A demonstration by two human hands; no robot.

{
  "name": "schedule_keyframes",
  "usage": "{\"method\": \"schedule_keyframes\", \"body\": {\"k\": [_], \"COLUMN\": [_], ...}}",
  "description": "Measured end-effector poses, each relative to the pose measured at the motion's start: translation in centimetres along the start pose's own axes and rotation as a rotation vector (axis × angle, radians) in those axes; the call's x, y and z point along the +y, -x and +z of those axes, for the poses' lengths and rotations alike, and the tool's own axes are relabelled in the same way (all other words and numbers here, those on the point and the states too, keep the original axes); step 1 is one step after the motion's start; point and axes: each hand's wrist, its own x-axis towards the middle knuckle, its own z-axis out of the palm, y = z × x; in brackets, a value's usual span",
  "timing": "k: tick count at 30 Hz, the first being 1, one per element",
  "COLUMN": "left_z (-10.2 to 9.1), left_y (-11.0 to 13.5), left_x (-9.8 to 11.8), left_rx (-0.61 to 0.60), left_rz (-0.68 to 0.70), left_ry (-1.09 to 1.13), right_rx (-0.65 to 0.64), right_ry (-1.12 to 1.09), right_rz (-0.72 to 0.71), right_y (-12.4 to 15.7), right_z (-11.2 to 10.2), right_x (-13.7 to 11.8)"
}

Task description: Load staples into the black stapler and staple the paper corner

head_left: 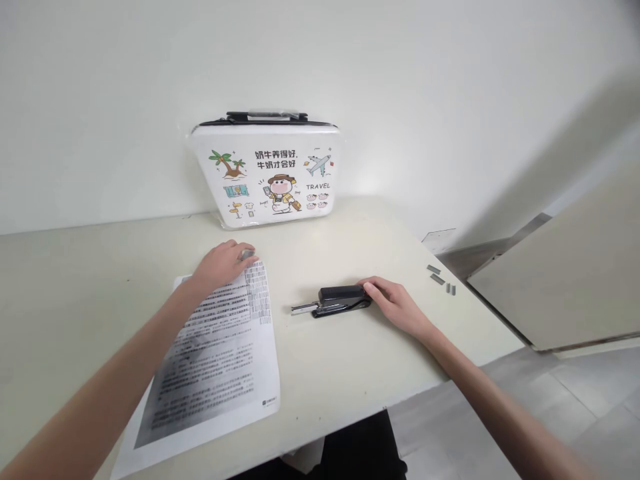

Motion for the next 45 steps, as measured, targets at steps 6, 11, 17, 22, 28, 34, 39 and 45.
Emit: {"method": "schedule_keyframes", "body": {"k": [6, 11, 17, 22, 28, 34, 39, 45], "left_z": [-0.7, -0.2, -1.9, -2.2, -0.8, 0.3, 1.3, 2.1], "left_y": [-0.6, -0.5, 1.8, 5.8, 8.1, 8.7, 9.7, 10.4], "left_x": [-2.7, -3.0, -0.1, 6.2, 10.5, 11.1, 12.0, 12.8], "left_rx": [-0.117, -0.005, 0.149, 0.022, -0.171, -0.191, 0.067, 0.257], "left_rz": [0.053, -0.004, -0.154, -0.161, -0.295, -0.220, 0.075, 0.410], "left_ry": [0.232, 0.256, 0.539, 1.156, 1.684, 1.525, 0.982, 0.547], "right_rx": [-0.003, -0.002, -0.008, -0.003, -0.010, -0.011, -0.022, -0.023], "right_ry": [-0.001, -0.008, -0.013, 0.006, 0.009, 0.039, 0.066, 0.091], "right_rz": [-0.014, -0.005, 0.001, 0.005, 0.038, 0.045, 0.037, 0.034], "right_y": [0.0, 0.2, 0.2, 0.3, 0.4, 0.4, 0.4, 0.4], "right_z": [0.0, 0.0, 0.1, 0.1, 0.2, 0.2, 0.1, 0.1], "right_x": [0.1, 0.0, 0.0, 0.1, -0.1, 0.1, 0.4, 0.3]}}
